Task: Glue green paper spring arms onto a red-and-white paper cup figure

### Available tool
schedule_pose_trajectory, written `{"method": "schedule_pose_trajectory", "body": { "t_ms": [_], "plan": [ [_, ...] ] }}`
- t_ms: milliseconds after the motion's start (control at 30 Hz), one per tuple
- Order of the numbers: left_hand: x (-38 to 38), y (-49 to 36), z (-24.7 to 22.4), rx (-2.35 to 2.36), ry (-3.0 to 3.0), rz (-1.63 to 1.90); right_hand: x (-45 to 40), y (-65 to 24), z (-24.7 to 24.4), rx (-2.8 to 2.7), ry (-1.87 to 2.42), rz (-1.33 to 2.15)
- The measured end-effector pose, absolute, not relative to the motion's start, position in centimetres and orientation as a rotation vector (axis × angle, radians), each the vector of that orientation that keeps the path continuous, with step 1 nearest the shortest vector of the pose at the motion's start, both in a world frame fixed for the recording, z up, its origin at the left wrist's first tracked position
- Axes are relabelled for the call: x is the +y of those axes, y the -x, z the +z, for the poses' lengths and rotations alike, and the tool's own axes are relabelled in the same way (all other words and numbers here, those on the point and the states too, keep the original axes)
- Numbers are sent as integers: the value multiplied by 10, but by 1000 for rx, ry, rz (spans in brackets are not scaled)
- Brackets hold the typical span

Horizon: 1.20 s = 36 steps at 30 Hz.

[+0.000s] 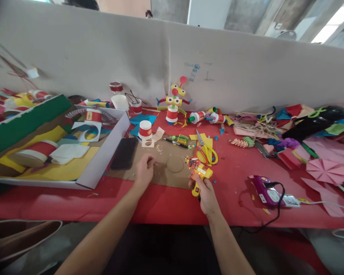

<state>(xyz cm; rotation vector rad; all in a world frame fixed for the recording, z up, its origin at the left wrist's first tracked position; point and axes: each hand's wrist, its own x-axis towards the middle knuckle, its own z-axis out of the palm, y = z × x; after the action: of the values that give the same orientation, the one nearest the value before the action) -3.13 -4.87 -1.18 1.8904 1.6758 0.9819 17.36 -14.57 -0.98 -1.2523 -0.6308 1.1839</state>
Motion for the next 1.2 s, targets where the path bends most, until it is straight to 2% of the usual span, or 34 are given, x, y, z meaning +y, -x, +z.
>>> {"method": "schedule_pose_trajectory", "body": {
  "t_ms": [133, 200, 267, 333, 500, 1200],
  "plan": [
    [-47, 45, -3, 1884, -1800, 1164, -146, -180, 7, -814, 1359, 1191],
    [-53, 47, 1, 2010, -1914, 1128, -144, -184, 17, -927, 1456, 1196],
    [-66, 42, 4, 1899, -2135, 938, -139, -188, 27, -1018, 1543, 1185],
    [-81, 31, 3, 1566, -2351, 727, -133, -191, 36, -1090, 1602, 1171],
    [-105, 1, -6, 1417, -2537, 671, -115, -195, 48, -1243, 1700, 1143],
    [-103, -4, -10, 1464, -2517, 535, -68, -196, 21, -1488, 1750, 1040]
  ]
}}
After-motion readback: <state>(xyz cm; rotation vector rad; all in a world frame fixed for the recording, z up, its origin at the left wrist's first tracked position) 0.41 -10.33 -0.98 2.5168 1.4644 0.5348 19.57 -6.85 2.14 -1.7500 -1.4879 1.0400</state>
